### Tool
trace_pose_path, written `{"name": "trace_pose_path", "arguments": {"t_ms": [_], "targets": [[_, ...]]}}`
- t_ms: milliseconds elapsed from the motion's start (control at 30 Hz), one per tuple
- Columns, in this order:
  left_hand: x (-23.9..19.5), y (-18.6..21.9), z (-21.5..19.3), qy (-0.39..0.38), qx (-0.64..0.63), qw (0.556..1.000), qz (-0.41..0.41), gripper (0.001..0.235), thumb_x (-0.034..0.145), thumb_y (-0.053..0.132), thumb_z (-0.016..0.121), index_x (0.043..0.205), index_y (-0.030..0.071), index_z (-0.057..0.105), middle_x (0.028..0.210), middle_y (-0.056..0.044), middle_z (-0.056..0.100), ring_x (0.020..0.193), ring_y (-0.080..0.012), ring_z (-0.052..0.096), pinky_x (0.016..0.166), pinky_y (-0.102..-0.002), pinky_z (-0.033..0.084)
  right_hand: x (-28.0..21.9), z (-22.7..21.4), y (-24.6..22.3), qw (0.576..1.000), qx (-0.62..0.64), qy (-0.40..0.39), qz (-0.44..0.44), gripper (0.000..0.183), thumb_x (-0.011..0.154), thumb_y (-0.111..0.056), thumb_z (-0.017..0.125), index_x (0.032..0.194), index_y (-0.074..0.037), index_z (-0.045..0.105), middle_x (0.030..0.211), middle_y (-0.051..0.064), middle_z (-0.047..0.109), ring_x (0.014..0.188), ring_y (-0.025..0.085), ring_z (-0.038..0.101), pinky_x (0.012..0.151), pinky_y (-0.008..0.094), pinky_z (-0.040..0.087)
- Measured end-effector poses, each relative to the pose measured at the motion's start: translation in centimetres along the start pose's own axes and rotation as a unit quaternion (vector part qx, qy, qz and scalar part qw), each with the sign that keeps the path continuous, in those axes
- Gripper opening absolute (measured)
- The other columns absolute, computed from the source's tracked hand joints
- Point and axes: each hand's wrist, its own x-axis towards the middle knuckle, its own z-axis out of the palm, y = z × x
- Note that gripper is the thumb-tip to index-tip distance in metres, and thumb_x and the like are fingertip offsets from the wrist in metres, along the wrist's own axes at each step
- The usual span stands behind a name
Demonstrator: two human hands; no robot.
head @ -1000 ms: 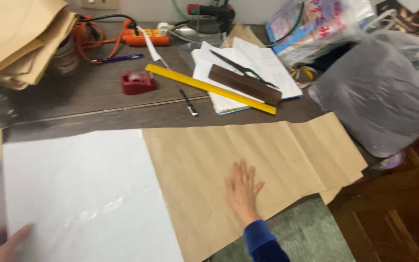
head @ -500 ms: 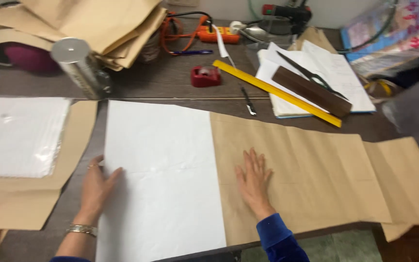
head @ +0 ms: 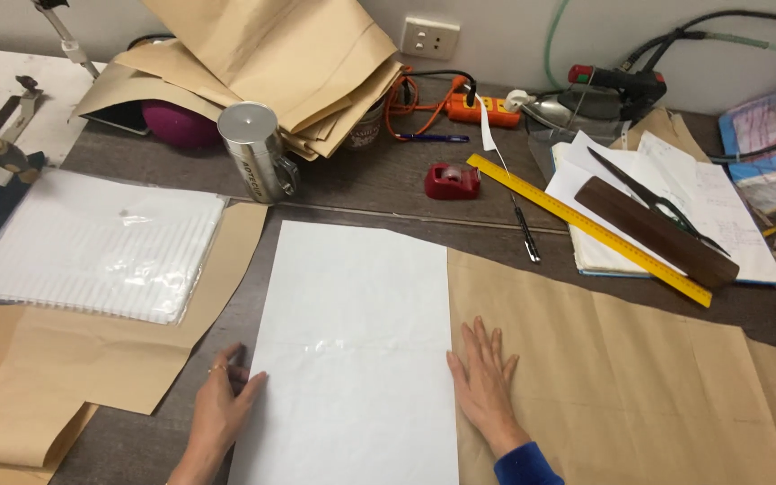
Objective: The person uses scissors to trim the edges of a white sheet of paper placed on a brown paper backing. They then fold the white paper and use a tape dispenser to apply clear tape along the fold, securing it with a ruler and a wooden roller.
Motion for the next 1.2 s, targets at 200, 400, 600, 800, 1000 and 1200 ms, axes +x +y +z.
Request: {"name": "trace_pose_path", "arguments": {"t_ms": [200,400,600,800,1000,1200], "targets": [[1.0,-2.8,1.6,-0.03,0.054,0.997,-0.034,0.065,0.082,0.03,0.065,0.142,0.028,0.042,0.09,0.001,0.067,0.082,-0.0185,0.065,0.078,-0.034,0.047,0.4,0.4,-0.2,0.999,-0.012,-0.027,-0.012,0.059,0.095,-0.046,0.031,0.149,-0.024,0.023,0.162,0.0,0.007,0.149,0.03,-0.004,0.111,0.066,-0.003],[0.8,-4.4,3.0,-0.015,0.062,0.997,0.05,0.07,0.073,0.026,0.071,0.136,0.032,0.043,0.081,-0.001,0.067,0.075,-0.0234,0.067,0.071,-0.037,0.048,2.3,0.7,-0.9,0.998,-0.046,-0.008,-0.034,0.062,0.093,-0.048,0.034,0.148,-0.022,0.024,0.162,-0.002,0.01,0.149,0.031,0.0,0.11,0.067,0.002],[-2.4,-2.2,1.7,-0.051,0.057,0.996,0.034,0.07,0.075,0.026,0.07,0.138,0.032,0.041,0.078,0.003,0.062,0.076,-0.0219,0.065,0.071,-0.036,0.047,2.6,1.4,-1.6,0.997,-0.048,-0.011,-0.057,0.063,0.091,-0.049,0.037,0.148,-0.023,0.026,0.161,0.0,0.011,0.149,0.031,0.0,0.111,0.067,0.0],[-3.0,-2.4,0.9,-0.071,0.017,0.997,0.019,0.068,0.08,0.027,0.068,0.141,0.022,0.04,0.08,0.003,0.059,0.076,-0.0186,0.063,0.069,-0.032,0.045,2.5,2.9,-0.7,0.993,-0.1,-0.019,-0.066,0.063,0.092,-0.051,0.031,0.148,-0.023,0.026,0.163,-0.003,0.008,0.149,0.032,0.002,0.109,0.069,0.003],[1.0,-2.3,-5.8,0.105,-0.177,0.978,-0.026,0.05,0.082,0.027,0.065,0.13,0.019,0.053,0.109,-0.001,0.07,0.095,-0.0145,0.064,0.088,-0.031,0.05,1.8,3.8,-0.6,0.984,-0.134,0.042,-0.107,0.063,0.093,-0.05,0.023,0.151,-0.026,0.018,0.162,-0.003,0.008,0.149,0.028,0.002,0.109,0.069,0.001],[4.3,1.8,-13.3,0.163,-0.362,0.905,-0.154,0.059,0.091,0.021,0.059,0.143,0.002,0.038,0.108,-0.008,0.055,0.095,-0.0172,0.056,0.091,-0.03,0.052,1.2,3.8,-1.1,0.98,-0.142,0.074,-0.116,0.061,0.095,-0.048,0.025,0.151,-0.023,0.021,0.162,-0.001,0.012,0.149,0.029,0.005,0.111,0.064,0.001]]}}
